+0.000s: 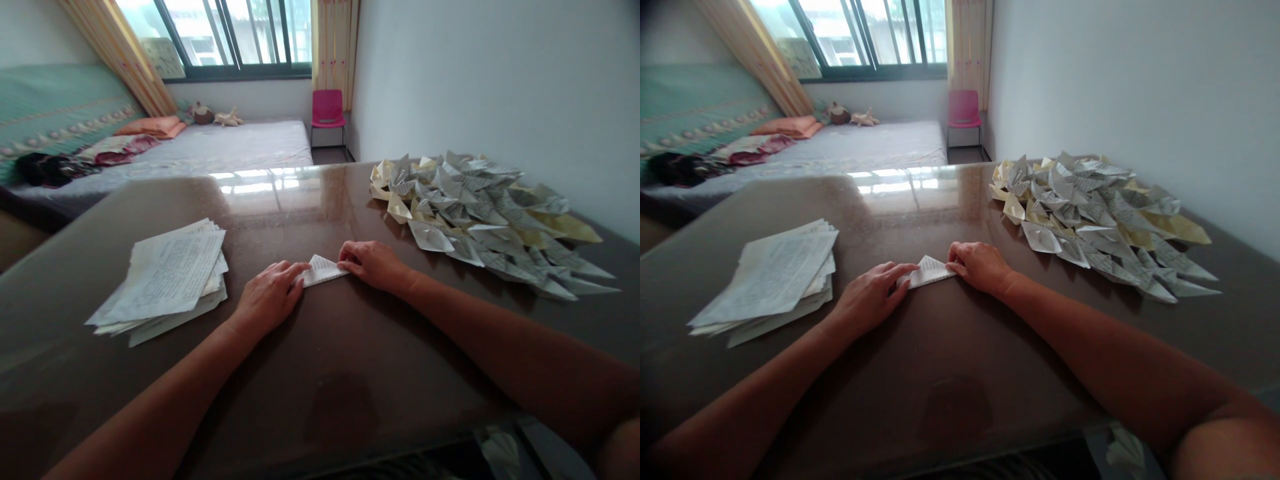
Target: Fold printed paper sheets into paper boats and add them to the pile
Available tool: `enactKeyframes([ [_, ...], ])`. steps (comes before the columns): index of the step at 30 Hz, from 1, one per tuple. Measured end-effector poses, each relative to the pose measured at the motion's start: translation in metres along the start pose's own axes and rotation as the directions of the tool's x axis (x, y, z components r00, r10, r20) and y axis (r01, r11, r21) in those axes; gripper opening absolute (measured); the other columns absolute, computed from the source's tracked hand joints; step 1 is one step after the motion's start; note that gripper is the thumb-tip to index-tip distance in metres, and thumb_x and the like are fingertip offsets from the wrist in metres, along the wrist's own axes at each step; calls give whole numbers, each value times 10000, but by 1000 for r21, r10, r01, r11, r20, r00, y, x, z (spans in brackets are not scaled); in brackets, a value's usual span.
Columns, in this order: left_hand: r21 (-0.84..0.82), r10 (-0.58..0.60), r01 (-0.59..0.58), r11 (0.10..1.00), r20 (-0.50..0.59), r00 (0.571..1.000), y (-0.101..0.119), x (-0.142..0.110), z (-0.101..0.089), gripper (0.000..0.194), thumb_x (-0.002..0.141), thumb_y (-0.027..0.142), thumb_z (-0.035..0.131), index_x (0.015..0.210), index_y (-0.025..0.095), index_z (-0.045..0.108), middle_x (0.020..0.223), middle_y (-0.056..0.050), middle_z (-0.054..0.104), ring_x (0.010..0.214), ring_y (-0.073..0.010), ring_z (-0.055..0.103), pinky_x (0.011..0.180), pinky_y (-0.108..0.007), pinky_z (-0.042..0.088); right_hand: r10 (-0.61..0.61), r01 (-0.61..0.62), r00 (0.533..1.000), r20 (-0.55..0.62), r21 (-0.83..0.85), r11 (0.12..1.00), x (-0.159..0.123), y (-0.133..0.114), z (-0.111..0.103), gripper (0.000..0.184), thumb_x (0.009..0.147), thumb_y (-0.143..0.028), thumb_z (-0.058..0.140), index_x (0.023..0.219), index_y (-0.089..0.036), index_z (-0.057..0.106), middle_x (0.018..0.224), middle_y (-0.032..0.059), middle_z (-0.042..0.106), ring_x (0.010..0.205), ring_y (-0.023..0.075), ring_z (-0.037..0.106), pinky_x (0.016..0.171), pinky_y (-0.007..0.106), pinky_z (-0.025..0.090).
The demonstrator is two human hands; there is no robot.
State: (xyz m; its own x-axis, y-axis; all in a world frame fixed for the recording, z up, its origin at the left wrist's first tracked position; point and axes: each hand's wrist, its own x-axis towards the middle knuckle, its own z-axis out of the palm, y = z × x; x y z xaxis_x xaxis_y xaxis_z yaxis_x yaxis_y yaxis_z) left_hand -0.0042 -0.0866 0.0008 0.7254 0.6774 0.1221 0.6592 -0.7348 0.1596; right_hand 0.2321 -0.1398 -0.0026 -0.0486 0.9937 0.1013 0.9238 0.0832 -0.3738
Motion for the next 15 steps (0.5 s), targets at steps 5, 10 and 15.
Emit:
enactKeyframes([
  [5,102,139,-133,986,-52,989,3,-3,-1,399,934,251,430,1304,382,505,1118,-45,547,1007,-212,498,759,-308,454,10,-10,1000,10,-34,999,0,-2,-2,165,879,-385,574,921,-234,625,810,-7,687,721,137,596,599,242,326],
  [10,155,321,-316,936,-5,947,8,-4,-3,378,914,223,507,1261,368,539,1155,-31,576,1109,-235,438,843,-347,417,-127,117,991,-45,-174,978,-7,-10,-7,164,912,-340,540,956,-231,654,989,36,643,866,163,562,660,261,351],
  [15,217,313,-311,925,26,950,15,-8,-7,355,917,242,514,1265,315,532,1085,-50,608,1053,-233,487,863,-377,387,-383,379,921,71,-383,842,-23,-33,-9,234,940,-233,478,1121,-215,625,1100,86,605,1002,225,501,735,325,368],
])
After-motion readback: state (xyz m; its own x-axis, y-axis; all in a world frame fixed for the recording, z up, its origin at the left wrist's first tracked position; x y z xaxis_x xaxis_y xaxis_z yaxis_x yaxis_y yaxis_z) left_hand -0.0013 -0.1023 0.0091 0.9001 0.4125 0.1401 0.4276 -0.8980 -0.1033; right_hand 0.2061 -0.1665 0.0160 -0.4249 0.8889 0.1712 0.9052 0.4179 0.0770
